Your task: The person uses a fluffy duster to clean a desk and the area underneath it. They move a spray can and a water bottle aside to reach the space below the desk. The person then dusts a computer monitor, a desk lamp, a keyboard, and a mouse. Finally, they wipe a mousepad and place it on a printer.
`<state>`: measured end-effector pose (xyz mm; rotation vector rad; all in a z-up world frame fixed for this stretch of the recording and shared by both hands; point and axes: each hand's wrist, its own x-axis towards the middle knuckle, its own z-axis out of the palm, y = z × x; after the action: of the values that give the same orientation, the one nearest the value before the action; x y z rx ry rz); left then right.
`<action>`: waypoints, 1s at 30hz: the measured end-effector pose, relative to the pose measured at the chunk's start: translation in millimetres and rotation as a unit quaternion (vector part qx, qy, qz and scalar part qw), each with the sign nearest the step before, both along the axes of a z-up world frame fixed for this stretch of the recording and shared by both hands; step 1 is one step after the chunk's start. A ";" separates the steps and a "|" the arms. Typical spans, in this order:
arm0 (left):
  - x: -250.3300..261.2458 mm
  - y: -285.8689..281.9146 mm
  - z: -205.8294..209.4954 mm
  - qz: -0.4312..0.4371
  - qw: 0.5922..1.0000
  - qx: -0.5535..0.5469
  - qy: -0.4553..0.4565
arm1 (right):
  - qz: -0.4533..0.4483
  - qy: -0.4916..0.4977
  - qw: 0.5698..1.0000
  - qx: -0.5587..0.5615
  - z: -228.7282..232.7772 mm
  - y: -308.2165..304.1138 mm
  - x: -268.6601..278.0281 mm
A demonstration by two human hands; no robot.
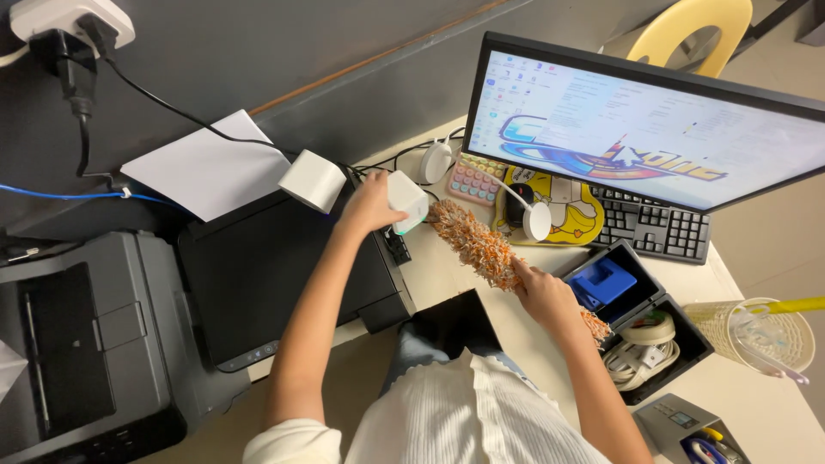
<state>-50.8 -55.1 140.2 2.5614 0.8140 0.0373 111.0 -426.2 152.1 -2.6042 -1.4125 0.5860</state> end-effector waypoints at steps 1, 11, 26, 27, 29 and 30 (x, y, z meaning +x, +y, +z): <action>2.5 -10.3 -6.0 -0.001 1.000 0.001 0.000 | -0.001 0.000 1.000 0.001 2.1 -2.7 -1.0; 36.0 -61.5 -91.9 0.121 0.992 -0.036 -0.029 | -0.047 0.021 0.998 0.019 -0.3 -51.0 -0.6; 51.7 -47.9 -128.8 0.191 0.977 -0.089 -0.042 | -0.076 0.096 0.982 0.143 20.7 -30.3 -4.2; 48.3 -44.1 -128.8 0.186 0.975 -0.118 -0.027 | -0.059 0.105 0.984 0.131 28.5 -16.0 -0.9; 48.4 -39.1 -138.3 0.192 0.973 -0.128 -0.016 | -0.041 0.102 0.987 0.117 33.6 16.9 7.9; 49.5 -34.7 -142.1 0.193 0.971 -0.137 -0.007 | -0.025 0.096 0.989 0.105 36.7 35.1 12.7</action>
<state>-1.3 -89.8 -1.9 2.1136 1.2112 0.0582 123.7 -391.1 188.8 -2.3432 -1.2704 0.6259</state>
